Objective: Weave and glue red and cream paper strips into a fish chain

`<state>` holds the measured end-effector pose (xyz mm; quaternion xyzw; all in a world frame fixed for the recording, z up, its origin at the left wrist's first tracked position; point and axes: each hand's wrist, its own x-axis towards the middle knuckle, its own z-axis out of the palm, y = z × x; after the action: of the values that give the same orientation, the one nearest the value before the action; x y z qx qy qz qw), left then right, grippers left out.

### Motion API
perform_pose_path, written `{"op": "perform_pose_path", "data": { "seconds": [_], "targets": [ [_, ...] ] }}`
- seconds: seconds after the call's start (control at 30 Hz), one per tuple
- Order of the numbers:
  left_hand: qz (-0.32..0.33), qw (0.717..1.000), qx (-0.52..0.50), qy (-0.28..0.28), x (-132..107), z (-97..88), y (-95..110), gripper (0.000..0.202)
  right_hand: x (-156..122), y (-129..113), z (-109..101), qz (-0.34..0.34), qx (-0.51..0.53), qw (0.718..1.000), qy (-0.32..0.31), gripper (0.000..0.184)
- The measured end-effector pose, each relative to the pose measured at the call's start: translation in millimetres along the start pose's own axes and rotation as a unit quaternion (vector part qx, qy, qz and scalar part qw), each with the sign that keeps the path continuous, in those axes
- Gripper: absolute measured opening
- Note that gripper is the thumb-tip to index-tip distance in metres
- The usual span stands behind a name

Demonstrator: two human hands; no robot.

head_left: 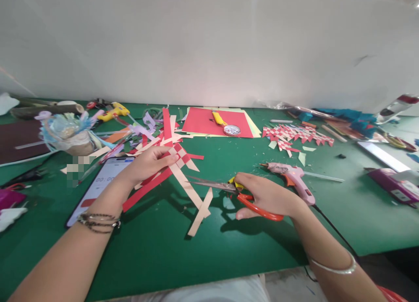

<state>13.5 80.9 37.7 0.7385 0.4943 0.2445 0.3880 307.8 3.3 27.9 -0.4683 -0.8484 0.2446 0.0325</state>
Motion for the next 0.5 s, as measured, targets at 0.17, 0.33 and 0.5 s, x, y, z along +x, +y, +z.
{"op": "perform_pose_path", "data": {
  "seconds": [0.17, 0.33, 0.5],
  "targets": [
    [0.009, 1.000, 0.004, 0.010, -0.9, 3.3, 6.8, 0.035, 2.5, -1.2, 0.4, 0.003, -0.002, 1.000, -0.009, 0.058],
    [0.056, 0.998, 0.033, 0.014, 2.5, 6.7, 8.5, 0.035, 5.6, -1.8, -1.6, 0.003, 0.012, 1.000, -0.008, 0.057],
    [0.084, 0.996, 0.032, 0.021, 4.2, 11.2, 7.2, 0.035, 6.1, -2.6, -2.4, 0.002, 0.023, 1.000, -0.007, 0.056]
  ]
}}
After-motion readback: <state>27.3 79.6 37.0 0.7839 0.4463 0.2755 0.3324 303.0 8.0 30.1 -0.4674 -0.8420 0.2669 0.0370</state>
